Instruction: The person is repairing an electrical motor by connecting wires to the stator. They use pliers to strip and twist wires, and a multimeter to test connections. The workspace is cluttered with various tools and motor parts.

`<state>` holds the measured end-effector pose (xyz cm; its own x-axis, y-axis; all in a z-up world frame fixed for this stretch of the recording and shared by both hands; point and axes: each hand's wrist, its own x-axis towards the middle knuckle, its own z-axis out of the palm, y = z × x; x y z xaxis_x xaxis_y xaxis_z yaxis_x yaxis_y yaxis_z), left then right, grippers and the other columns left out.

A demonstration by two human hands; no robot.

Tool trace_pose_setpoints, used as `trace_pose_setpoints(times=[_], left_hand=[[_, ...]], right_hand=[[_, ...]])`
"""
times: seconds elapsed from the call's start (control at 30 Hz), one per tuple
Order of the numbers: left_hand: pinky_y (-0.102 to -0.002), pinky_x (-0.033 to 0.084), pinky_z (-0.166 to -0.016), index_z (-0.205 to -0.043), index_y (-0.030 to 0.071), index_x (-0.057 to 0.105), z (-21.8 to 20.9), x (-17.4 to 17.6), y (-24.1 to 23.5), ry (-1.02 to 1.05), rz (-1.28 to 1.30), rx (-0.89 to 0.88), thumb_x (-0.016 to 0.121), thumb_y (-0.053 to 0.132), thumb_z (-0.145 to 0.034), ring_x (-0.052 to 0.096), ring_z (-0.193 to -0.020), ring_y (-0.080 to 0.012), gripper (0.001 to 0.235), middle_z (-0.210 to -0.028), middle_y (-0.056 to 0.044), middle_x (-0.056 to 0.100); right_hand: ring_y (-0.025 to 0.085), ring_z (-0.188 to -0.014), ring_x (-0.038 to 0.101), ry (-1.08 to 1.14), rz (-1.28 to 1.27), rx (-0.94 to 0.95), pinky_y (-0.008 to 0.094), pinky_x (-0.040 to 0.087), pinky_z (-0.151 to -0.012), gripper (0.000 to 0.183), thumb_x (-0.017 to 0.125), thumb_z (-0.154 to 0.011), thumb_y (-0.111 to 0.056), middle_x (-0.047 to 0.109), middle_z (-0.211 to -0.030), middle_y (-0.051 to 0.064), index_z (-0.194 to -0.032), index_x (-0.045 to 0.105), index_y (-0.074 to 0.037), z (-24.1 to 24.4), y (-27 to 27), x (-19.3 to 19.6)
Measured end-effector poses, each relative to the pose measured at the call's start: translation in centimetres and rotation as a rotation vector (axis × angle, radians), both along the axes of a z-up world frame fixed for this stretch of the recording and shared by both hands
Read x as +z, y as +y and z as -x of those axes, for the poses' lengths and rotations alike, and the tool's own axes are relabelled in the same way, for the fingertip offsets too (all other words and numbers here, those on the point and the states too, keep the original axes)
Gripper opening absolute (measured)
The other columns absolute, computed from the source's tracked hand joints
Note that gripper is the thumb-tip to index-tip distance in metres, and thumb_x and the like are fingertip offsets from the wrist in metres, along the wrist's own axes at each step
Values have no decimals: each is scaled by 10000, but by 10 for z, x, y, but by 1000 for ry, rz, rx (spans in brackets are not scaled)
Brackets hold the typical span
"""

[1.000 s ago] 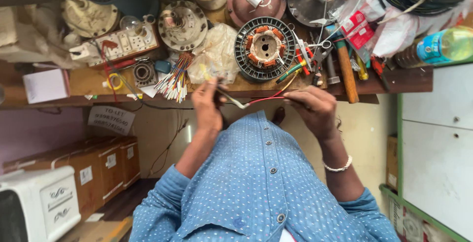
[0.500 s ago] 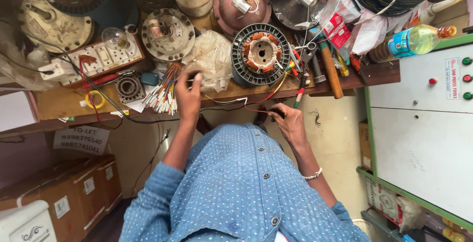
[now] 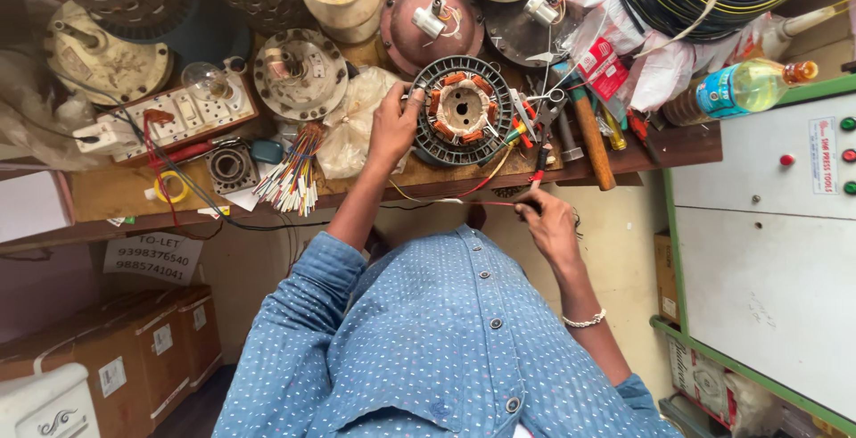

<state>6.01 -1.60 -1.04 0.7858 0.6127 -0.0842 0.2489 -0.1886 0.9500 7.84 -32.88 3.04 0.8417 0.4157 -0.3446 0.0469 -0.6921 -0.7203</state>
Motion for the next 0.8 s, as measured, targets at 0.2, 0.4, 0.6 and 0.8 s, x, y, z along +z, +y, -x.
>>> trace_pose_setpoints(times=[0.2,0.4,0.6,0.8], left_hand=[[-351,503,-852,-1217,36,610,6,-27,-40,-128,256,221,543,342,-1072,606,-925,-176,345,-1021,-100,689],[-384,466,-915,-1303,34,531,23,6,-47,-110,-78,275,554,308,-1053,611,-1005,-250,372,-1094,-137,645],[-441,511,-886,-1046,58,674,-2,73,-7,-359,-545,1,653,150,-1007,647,-956,-325,102,-983,-122,684],[-404,554,-871,-1143,65,688,10,139,-38,-420,-498,-462,694,90,-884,698,-989,-319,260,-1052,-121,719]], right_hand=[[184,-786,746,33,-9,-9,330,563,-725,193,665,-960,-197,763,-831,109,-1012,691,-14,-23,-11,-5],[185,-724,737,-35,-52,47,346,553,-680,229,645,-1001,-235,745,-794,119,-991,692,-12,-31,-6,-4],[380,-631,582,-142,-7,89,454,465,-608,253,619,-1037,-200,611,-749,237,-941,573,30,-37,-4,-19],[262,-633,627,-76,-226,165,376,517,-595,176,654,-963,-177,667,-740,165,-950,631,-3,-28,-2,6]])
